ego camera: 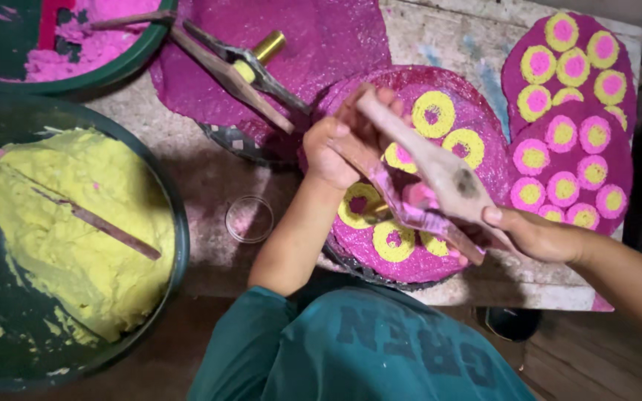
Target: The person uses a wooden press to form yellow dough into ring shapes and places them onto a flattened pink dough sheet. They repeat this process, filling the pink sheet with multiple yellow rings, then transfer the completed sheet to a tray. The person continues the cycle with a new pink sheet.
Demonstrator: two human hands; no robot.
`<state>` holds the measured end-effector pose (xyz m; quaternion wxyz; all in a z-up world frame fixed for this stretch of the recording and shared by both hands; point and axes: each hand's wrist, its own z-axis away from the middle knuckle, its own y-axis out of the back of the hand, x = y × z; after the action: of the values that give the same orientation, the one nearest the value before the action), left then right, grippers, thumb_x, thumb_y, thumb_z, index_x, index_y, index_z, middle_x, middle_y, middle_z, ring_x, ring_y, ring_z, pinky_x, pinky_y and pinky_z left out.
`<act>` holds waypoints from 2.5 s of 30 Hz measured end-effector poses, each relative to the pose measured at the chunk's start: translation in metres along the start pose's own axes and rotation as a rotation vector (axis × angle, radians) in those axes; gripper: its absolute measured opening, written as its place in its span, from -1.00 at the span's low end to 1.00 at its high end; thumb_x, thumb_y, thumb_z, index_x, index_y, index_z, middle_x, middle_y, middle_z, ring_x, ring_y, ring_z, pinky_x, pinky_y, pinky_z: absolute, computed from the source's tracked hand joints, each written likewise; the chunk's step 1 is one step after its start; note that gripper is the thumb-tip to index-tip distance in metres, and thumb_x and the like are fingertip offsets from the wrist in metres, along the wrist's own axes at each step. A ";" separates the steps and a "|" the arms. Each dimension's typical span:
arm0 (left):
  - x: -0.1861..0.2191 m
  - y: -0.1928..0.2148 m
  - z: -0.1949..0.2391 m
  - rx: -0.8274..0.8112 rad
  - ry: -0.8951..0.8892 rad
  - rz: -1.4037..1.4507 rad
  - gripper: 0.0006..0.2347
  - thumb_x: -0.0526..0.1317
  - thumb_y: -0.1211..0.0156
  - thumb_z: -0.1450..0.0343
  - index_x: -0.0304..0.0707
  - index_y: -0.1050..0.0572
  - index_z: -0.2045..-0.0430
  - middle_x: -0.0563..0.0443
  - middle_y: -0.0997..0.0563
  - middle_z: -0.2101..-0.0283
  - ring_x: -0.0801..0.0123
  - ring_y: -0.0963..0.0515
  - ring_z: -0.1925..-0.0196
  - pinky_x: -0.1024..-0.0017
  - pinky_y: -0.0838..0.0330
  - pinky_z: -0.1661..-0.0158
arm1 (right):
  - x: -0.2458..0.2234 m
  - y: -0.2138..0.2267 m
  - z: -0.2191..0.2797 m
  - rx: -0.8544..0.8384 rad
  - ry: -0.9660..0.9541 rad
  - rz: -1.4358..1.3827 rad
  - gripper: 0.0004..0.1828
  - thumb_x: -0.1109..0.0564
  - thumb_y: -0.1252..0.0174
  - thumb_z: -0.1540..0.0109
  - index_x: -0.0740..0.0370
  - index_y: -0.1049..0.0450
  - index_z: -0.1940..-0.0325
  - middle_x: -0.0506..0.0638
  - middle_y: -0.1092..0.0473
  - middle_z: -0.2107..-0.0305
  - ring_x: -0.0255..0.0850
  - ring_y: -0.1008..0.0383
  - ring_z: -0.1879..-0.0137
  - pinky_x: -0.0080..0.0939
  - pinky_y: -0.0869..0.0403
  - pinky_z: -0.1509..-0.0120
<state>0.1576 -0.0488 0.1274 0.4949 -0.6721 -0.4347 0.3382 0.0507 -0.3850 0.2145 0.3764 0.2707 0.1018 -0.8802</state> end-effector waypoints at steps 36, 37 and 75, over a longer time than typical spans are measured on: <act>0.010 0.020 0.000 -0.063 -0.120 0.187 -0.78 -0.05 -0.04 -0.42 -0.15 -0.34 0.22 0.07 -0.39 0.24 0.33 -0.42 0.13 0.23 -0.42 -0.13 | -0.064 -0.049 -0.035 0.205 -0.063 0.185 -0.07 -0.54 0.45 -0.25 0.27 -0.53 0.09 0.08 -0.54 0.43 -0.11 -0.54 0.30 -0.05 -0.52 0.17; 0.011 0.017 -0.002 -0.052 -0.134 0.165 -0.78 -0.05 -0.04 -0.42 -0.16 -0.35 0.22 0.07 -0.40 0.24 0.33 -0.42 0.13 0.24 -0.42 -0.12 | -0.062 -0.048 -0.038 0.260 -0.059 0.246 -0.09 -0.54 0.43 -0.23 0.25 -0.51 0.05 0.05 -0.56 0.40 -0.12 -0.55 0.27 -0.05 -0.51 0.15; -0.068 -0.026 -0.025 -0.071 0.195 -0.096 -0.81 -0.10 0.13 -0.38 -0.15 -0.30 0.25 0.04 -0.39 0.27 0.26 -0.43 0.10 0.13 -0.34 -0.15 | 0.056 -0.058 0.032 0.290 -0.002 -0.206 -0.11 -0.51 0.42 -0.31 0.17 -0.50 -0.21 0.01 -0.43 0.34 -0.19 -0.26 0.30 -0.16 -0.25 0.25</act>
<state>0.1466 -0.1169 0.1609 0.5264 -0.6973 -0.4277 0.2318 -0.0352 -0.3906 0.2086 0.2412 0.3092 0.0006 -0.9199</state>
